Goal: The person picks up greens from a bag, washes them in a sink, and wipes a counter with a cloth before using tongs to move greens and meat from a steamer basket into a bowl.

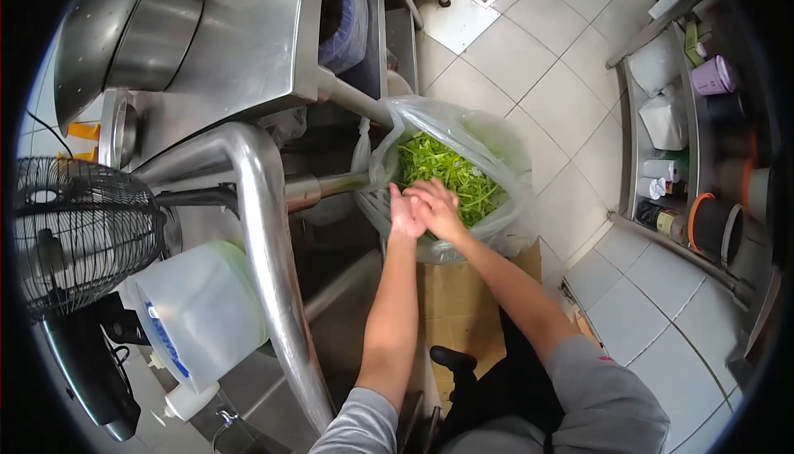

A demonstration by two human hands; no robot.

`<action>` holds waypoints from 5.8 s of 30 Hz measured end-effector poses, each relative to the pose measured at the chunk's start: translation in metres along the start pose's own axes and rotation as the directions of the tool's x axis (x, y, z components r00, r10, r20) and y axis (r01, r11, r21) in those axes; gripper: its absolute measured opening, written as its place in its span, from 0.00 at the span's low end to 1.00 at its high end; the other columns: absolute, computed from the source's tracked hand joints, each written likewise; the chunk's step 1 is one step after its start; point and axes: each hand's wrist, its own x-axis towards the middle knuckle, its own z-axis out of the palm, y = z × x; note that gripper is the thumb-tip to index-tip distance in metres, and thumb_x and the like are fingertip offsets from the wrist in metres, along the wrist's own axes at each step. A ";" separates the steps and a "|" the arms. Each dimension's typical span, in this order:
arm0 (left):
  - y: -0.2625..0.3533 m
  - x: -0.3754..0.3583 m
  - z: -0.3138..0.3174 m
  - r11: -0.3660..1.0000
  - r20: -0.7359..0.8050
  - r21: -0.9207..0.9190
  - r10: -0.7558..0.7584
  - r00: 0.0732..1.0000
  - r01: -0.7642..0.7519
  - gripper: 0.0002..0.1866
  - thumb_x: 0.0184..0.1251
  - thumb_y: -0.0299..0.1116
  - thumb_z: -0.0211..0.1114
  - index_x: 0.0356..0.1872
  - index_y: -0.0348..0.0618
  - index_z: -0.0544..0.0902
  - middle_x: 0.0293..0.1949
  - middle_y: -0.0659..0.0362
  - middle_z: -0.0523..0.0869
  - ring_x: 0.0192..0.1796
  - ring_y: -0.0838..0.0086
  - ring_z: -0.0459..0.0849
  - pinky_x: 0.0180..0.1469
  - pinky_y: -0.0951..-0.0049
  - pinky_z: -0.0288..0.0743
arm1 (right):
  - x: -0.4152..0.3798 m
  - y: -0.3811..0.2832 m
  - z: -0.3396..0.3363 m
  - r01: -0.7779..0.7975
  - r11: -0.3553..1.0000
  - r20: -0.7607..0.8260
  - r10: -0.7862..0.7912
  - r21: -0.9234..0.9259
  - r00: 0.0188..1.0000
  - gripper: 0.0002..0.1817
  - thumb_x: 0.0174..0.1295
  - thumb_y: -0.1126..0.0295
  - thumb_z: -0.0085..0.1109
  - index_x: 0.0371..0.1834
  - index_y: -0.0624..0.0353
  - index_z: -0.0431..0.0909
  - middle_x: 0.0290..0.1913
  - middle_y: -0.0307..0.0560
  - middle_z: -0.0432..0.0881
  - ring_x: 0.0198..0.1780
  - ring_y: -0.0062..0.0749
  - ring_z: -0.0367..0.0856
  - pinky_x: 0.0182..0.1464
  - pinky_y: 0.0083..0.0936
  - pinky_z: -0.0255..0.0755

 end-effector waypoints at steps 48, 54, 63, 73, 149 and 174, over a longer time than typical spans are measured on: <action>-0.116 -0.773 -0.331 0.319 -0.254 0.442 0.941 0.224 -0.838 0.16 0.64 0.42 0.52 0.42 0.39 0.73 0.31 0.58 0.78 0.32 0.74 0.77 0.37 0.77 0.71 | -0.374 -0.594 0.355 0.861 0.459 0.594 -0.763 0.219 0.255 0.08 0.52 0.69 0.52 0.29 0.62 0.77 0.33 0.54 0.75 0.36 0.51 0.74 0.39 0.37 0.69; -0.042 -0.760 -0.414 0.526 -0.412 0.457 0.840 0.353 -0.718 0.21 0.63 0.43 0.53 0.54 0.47 0.68 0.50 0.57 0.72 0.52 0.70 0.71 0.50 0.64 0.67 | -0.385 -0.588 0.494 0.947 -0.041 0.828 -0.500 -0.318 0.256 0.11 0.55 0.67 0.45 0.35 0.54 0.78 0.49 0.44 0.72 0.52 0.33 0.68 0.48 0.29 0.65; 0.009 -0.733 -0.458 0.385 -0.042 -0.378 0.902 0.430 -0.842 0.18 0.65 0.48 0.43 0.48 0.51 0.71 0.49 0.60 0.74 0.50 0.75 0.74 0.49 0.76 0.70 | -0.504 -0.537 0.507 -0.556 0.700 0.793 -0.025 0.448 0.608 0.10 0.56 0.66 0.53 0.29 0.61 0.77 0.22 0.45 0.78 0.20 0.28 0.74 0.25 0.23 0.70; -0.029 -0.767 -0.478 0.634 -0.482 -0.009 0.675 0.559 -0.774 0.17 0.65 0.47 0.41 0.45 0.50 0.72 0.42 0.58 0.77 0.44 0.68 0.76 0.47 0.62 0.69 | -0.491 -0.511 0.501 0.055 0.997 0.854 0.024 -0.061 0.520 0.15 0.56 0.62 0.52 0.37 0.63 0.77 0.28 0.48 0.81 0.30 0.35 0.80 0.34 0.28 0.76; -0.028 -0.742 -0.410 0.182 -0.560 -0.247 0.775 0.293 -0.952 0.14 0.62 0.38 0.46 0.38 0.41 0.75 0.39 0.57 0.78 0.41 0.71 0.78 0.45 0.71 0.72 | -0.514 -0.491 0.486 -0.842 0.276 0.799 0.279 0.464 0.532 0.10 0.61 0.72 0.36 0.28 0.64 0.68 0.24 0.45 0.71 0.24 0.28 0.70 0.28 0.21 0.69; -0.047 -0.820 -0.578 0.105 -0.151 0.951 0.978 -0.142 -0.289 0.13 0.59 0.28 0.51 0.45 0.38 0.76 0.45 0.54 0.80 0.47 0.62 0.78 0.51 0.66 0.69 | -0.555 -0.531 0.529 -0.670 0.467 0.669 0.200 0.577 0.716 0.11 0.60 0.72 0.38 0.38 0.65 0.71 0.28 0.45 0.76 0.29 0.26 0.74 0.33 0.20 0.71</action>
